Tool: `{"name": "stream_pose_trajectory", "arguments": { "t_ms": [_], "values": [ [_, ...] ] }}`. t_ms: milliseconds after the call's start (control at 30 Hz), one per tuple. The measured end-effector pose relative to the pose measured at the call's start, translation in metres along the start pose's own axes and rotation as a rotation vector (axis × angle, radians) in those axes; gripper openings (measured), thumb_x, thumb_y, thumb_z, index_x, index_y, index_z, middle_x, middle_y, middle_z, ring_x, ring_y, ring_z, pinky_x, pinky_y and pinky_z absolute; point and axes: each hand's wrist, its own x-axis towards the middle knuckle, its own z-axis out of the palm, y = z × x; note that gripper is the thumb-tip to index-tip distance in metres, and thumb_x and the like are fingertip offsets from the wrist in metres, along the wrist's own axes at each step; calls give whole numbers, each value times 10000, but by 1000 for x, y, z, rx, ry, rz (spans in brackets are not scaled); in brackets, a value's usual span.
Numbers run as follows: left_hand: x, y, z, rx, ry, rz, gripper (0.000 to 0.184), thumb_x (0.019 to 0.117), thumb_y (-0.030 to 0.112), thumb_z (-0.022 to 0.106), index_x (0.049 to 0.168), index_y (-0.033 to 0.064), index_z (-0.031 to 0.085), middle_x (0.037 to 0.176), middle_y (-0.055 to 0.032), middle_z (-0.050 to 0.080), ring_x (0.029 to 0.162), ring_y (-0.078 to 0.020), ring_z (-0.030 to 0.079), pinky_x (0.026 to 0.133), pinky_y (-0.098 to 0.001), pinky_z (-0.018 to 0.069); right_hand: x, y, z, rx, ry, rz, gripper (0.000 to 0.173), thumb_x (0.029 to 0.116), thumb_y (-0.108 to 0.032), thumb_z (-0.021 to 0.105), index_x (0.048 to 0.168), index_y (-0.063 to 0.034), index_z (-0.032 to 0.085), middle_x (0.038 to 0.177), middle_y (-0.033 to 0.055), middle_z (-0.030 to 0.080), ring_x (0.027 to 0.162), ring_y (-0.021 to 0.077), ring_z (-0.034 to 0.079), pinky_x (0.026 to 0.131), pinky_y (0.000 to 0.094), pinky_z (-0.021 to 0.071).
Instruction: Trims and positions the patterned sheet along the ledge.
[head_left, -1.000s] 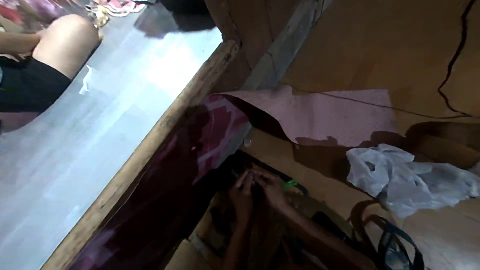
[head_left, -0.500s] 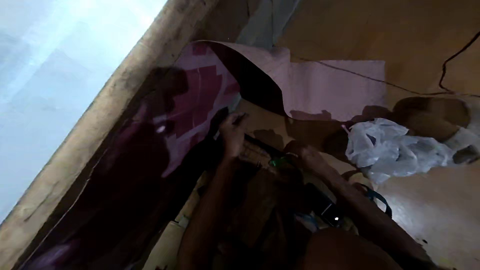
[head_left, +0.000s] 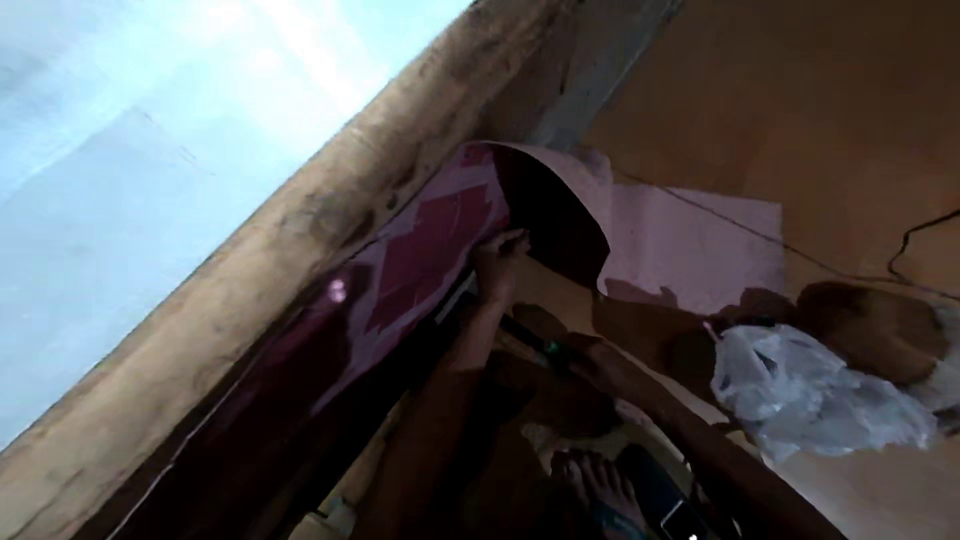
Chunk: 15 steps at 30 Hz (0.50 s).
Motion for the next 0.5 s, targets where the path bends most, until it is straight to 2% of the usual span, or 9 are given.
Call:
{"name": "stream_pose_trajectory", "arguments": {
  "t_ms": [33,67,133,200,233,267,300,400,500],
  "values": [
    [5,4,3,7,-8,-10,219,998,88,649,1166,-45,692,1101,-186,721,972,-236,720,913,-413,591,12,-5,-2,127,115,3,350,1042,-183,557,1293,53,623,1141,198,690,1005,236,685,928,382,554],
    [9,9,6,36,-13,-30,207,998,88,646,1148,-48,691,1075,-189,721,956,-248,710,901,-428,581,28,-8,-1,260,239,5,362,1048,-175,542,1321,55,603,1146,176,691,993,179,685,913,339,565],
    [13,19,18,104,10,-59,158,990,83,648,1077,-34,708,1024,-182,718,932,-261,695,875,-457,567,68,-4,4,486,505,56,355,1043,-161,532,1324,50,586,1119,154,689,956,161,695,859,347,597],
    [17,27,28,162,31,-112,176,985,113,653,1099,-7,711,1053,-179,717,978,-294,693,887,-512,557,99,-8,0,553,658,214,305,1056,-134,505,1270,60,603,1116,163,671,988,187,673,875,362,586],
    [19,28,33,197,50,-126,186,978,151,664,1094,12,708,1030,-173,718,962,-307,695,862,-543,555,107,-19,-7,410,651,302,294,1070,-98,465,1257,77,611,1136,188,660,1035,219,649,925,369,546],
    [21,27,36,228,69,-136,199,977,194,671,1091,34,706,1001,-163,719,935,-314,696,833,-563,555,109,-30,-17,200,591,363,302,1052,-35,480,1293,98,601,1217,260,660,1150,322,650,1016,445,510],
    [23,25,38,241,91,-138,200,976,217,674,1072,45,709,973,-158,720,909,-318,699,808,-573,555,112,-38,-22,105,562,388,324,1037,-4,491,1329,110,574,1269,292,639,1211,369,626,1063,474,478],
    [26,22,38,220,114,-160,188,998,213,638,1064,56,717,988,-162,720,917,-321,697,805,-570,555,127,-42,-20,205,646,390,358,1041,19,470,1383,122,505,1342,283,584,1263,312,569,1093,384,442],
    [27,23,38,173,138,-135,145,984,146,637,1027,31,713,953,-174,711,877,-313,696,773,-546,561,129,-50,-28,52,480,451,398,1057,-16,464,1427,130,471,1437,315,525,1365,374,512,1153,429,390]
  ]
}}
